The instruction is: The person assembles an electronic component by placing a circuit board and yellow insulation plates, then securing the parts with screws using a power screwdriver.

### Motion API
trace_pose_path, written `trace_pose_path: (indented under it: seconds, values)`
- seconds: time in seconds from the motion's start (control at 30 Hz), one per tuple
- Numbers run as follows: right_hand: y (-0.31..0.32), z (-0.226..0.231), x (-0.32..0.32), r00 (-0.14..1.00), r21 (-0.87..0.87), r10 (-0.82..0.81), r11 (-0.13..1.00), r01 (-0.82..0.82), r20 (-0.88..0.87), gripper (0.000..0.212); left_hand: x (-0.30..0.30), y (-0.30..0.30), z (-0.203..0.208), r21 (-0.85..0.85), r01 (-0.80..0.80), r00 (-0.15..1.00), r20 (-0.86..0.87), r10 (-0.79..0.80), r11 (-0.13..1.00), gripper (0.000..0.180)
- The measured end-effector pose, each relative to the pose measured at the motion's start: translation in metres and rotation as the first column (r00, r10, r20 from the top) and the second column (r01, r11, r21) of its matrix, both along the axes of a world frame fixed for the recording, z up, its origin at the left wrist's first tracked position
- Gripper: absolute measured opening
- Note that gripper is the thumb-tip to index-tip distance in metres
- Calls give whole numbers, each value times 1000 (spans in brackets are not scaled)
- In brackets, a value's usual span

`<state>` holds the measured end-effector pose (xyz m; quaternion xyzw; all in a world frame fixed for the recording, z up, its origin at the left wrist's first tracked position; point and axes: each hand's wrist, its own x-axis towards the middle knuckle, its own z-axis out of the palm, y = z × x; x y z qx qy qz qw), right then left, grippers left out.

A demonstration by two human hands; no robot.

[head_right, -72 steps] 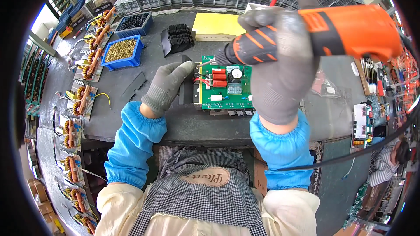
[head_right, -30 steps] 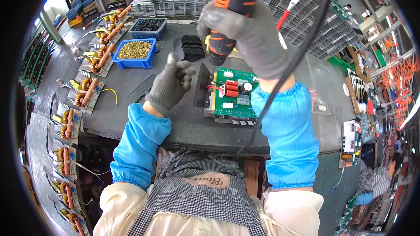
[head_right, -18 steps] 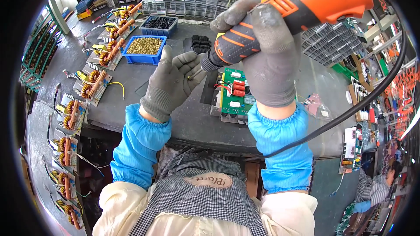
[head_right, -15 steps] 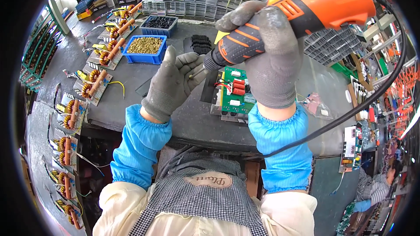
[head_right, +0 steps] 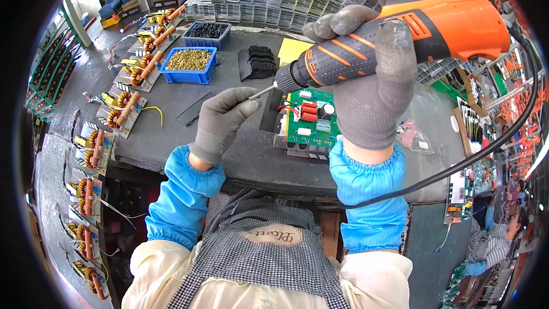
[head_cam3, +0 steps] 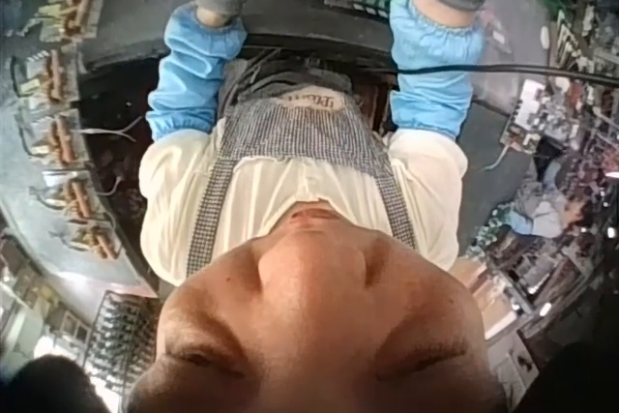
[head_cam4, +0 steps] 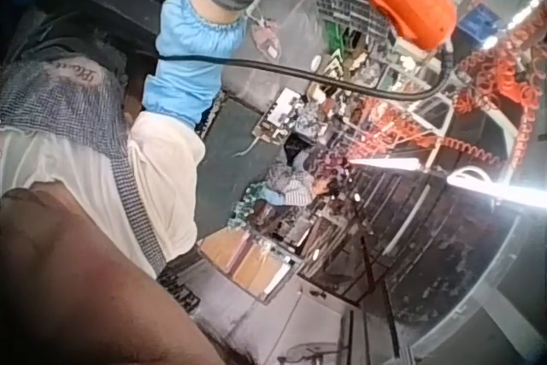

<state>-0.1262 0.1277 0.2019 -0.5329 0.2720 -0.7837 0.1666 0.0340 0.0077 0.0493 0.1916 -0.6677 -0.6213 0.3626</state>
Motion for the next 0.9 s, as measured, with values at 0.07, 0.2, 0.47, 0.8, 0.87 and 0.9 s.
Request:
trace_pose_path:
  seconds: [0.07,0.2,0.47,0.8,0.87,0.9]
  values:
    - [2,-2,-2,998,42,-57,997,57,-18,74,-1,0,-2,-5,13,1000,-9,-13,1000,25]
    - [2,-4,-6,997,-51,32,998,-28,77,61,-4,2,-6,-10,21,997,-79,-22,1000,22]
    - [7,-11,-2,987,-3,-117,993,118,114,57,-3,11,13,-328,-139,988,21,154,934,21]
    - [12,-15,-2,944,33,-286,958,285,163,55,-9,12,13,-416,-119,969,151,197,902,67]
    - [21,-13,-8,947,13,-277,960,278,163,56,-6,-5,3,-501,-53,983,125,133,864,95]
    - [27,-9,-11,954,28,-277,961,275,118,56,-4,-15,0,-587,-9,992,97,82,810,123]
